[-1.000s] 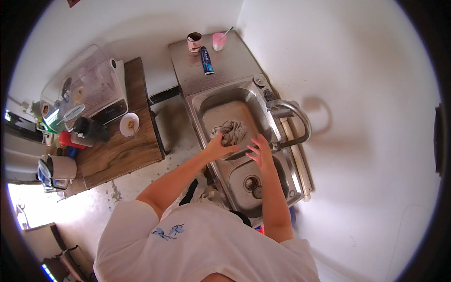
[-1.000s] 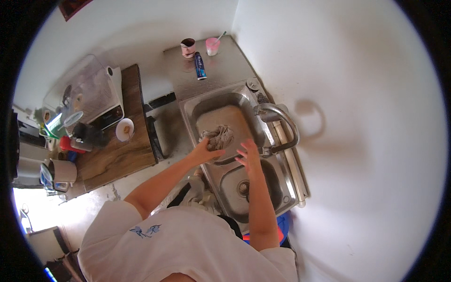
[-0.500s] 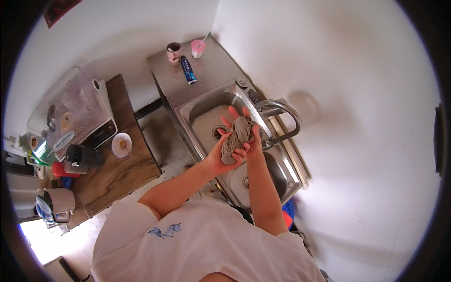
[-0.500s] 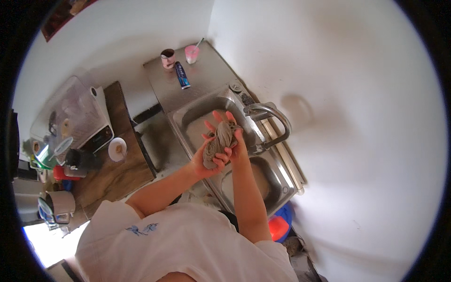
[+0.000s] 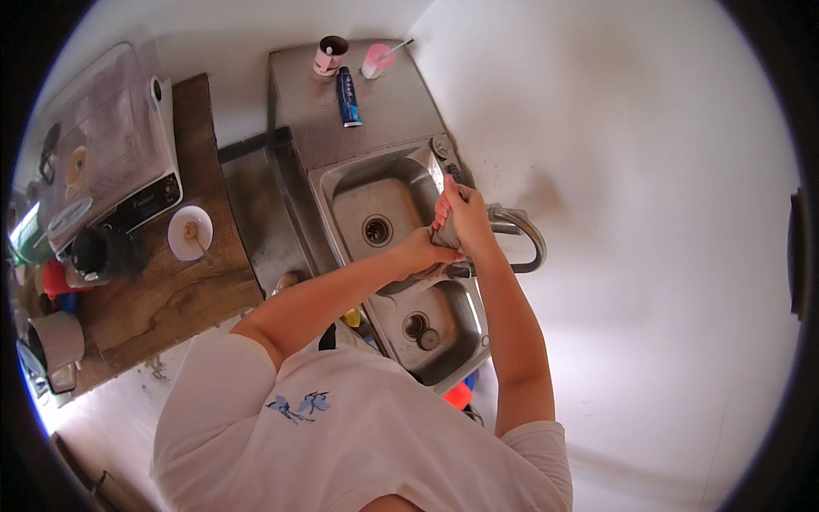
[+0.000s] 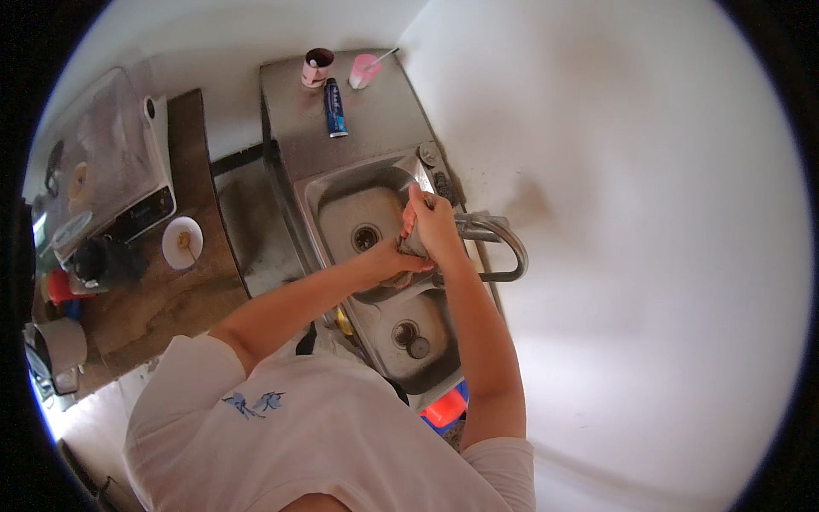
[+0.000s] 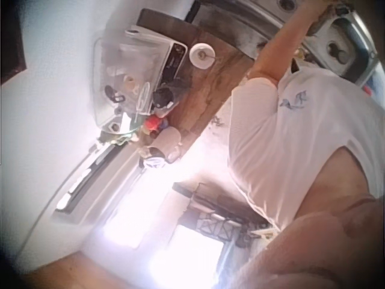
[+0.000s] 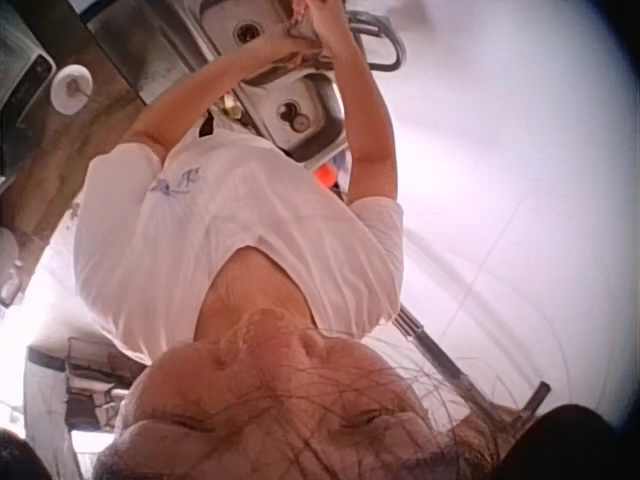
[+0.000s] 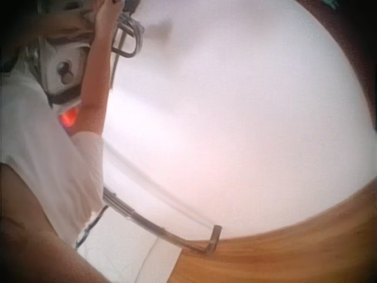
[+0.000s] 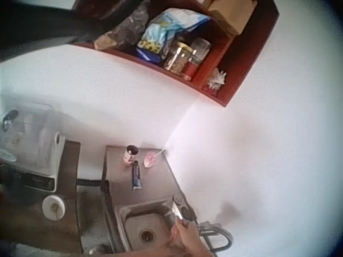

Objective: The person wipes a kitchen sink and countertop with a cloth, then moves to a wooden table to wipe various items including a kettle, cups, and bottles. They rearrange items on the table while wiping and finish by wiping a round red table.

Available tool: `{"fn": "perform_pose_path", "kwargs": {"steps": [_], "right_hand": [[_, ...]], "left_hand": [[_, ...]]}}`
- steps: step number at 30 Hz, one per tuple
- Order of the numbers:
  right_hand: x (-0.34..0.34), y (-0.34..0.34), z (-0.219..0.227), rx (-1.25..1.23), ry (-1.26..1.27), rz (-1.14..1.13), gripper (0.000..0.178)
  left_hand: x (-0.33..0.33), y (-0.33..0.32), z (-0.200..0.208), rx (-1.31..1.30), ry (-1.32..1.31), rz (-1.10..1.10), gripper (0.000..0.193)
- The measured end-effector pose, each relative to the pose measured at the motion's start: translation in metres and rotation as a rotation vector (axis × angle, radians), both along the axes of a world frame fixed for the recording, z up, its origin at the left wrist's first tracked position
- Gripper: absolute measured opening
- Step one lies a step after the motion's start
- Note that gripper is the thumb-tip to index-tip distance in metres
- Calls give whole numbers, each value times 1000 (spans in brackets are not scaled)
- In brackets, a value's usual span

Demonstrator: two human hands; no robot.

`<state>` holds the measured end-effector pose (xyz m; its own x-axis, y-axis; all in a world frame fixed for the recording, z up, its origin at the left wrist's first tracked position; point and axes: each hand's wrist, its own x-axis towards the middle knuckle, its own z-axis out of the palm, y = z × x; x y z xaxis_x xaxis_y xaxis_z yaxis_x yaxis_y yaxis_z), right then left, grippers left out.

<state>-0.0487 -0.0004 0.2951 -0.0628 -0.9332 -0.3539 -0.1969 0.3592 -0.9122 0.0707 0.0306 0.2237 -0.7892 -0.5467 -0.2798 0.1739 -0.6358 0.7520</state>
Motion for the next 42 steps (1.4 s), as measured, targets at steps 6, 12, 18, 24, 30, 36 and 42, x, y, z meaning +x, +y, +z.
{"fn": "perform_pose_path", "kwargs": {"steps": [6, 12, 18, 24, 30, 36, 42], "right_hand": [[-29, -20, -87, -81, 581, -101, 48], [-30, -5, -148, -167, 974, -206, 43], [-71, 7, -179, 63, 264, -186, 42], [-82, 57, -128, -73, -216, -34, 47], [-67, 81, -88, -229, 64, 275, 43], [-61, 68, -99, -436, 37, 193, 28], [-63, 51, -102, -352, -132, 159, 24]], "left_hand": [[-44, -10, -55, -356, -416, 103, 32], [-66, 6, -107, -689, -749, 133, 44], [-71, 23, -122, -694, -875, 239, 52], [11, 7, -78, -311, -452, -177, 80], [55, 3, -58, 106, -369, -29, 60], [70, 1, -39, 24, -352, 312, 61], [105, -48, -32, 226, -147, 617, 54]]}}
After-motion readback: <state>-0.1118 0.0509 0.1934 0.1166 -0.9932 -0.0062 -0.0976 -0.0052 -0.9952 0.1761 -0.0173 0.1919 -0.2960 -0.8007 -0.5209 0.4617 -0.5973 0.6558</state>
